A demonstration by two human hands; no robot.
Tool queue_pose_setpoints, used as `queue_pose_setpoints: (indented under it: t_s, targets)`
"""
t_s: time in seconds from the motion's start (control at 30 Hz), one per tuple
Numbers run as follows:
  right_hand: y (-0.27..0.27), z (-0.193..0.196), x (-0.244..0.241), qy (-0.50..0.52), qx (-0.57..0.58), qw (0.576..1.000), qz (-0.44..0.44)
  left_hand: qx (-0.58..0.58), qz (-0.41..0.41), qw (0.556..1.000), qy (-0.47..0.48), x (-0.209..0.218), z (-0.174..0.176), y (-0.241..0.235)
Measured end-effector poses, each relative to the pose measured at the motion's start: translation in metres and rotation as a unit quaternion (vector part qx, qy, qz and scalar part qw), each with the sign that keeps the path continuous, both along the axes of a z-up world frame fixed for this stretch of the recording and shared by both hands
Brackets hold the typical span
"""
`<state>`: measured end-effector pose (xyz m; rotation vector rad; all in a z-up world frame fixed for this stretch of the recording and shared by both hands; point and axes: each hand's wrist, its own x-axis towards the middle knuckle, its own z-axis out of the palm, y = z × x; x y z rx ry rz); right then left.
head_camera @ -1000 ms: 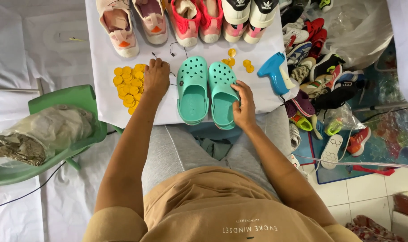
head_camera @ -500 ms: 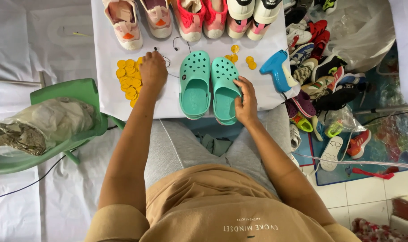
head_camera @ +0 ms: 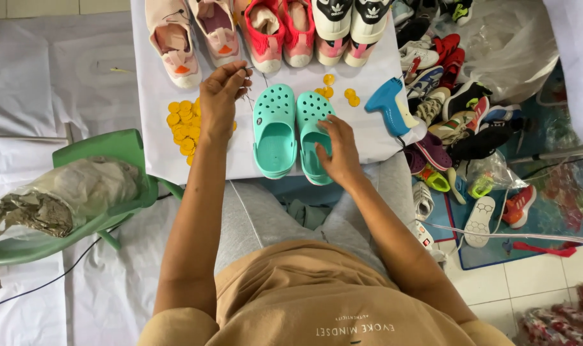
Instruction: The person sits and stuffs a pair of teal clogs with crumpled paper and a white plastic bag to maintain their shape. They then pick up a small yellow circular object and a black string from the table.
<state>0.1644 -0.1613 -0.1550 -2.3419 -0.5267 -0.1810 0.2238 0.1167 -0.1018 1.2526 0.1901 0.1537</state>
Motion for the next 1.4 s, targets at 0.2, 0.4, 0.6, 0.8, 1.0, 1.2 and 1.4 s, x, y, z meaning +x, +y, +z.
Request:
queue_pose_setpoints:
  t_s: [0.2, 0.4, 0.6, 0.8, 1.0, 1.2, 1.4]
  targets:
    - [-0.005, -0.013, -0.007, 0.003, 0.006, 1.000, 0.026, 0.059, 0.052, 0.997, -0.001, 0.002, 0.024, 0.013]
    - [-0.005, -0.004, -0.006, 0.009, 0.003, 0.999, 0.036, 0.077, 0.041, 0.994, -0.064, -0.006, 0.059, -0.005]
    - [-0.004, -0.002, -0.004, 0.009, 0.012, 0.999, 0.036, 0.032, 0.032, 0.994, -0.097, -0.002, 0.041, -0.009]
    - [-0.006, 0.006, -0.005, 0.009, 0.030, 0.999, 0.033, 0.009, -0.021, 0.997, -0.069, -0.022, 0.064, -0.015]
    - [0.029, 0.060, -0.001, 0.071, 0.213, 0.972, 0.069, -0.061, -0.113, 0.991, -0.044, -0.045, 0.076, -0.052]
    - [0.047, 0.059, 0.000, 0.198, 0.347, 0.916, 0.034, -0.054, -0.111, 0.992, -0.031, -0.072, 0.066, -0.098]
    - [0.010, 0.002, -0.005, 0.253, 0.428, 0.865, 0.061, -0.089, 0.044, 0.995, 0.025, -0.074, 0.009, -0.067]
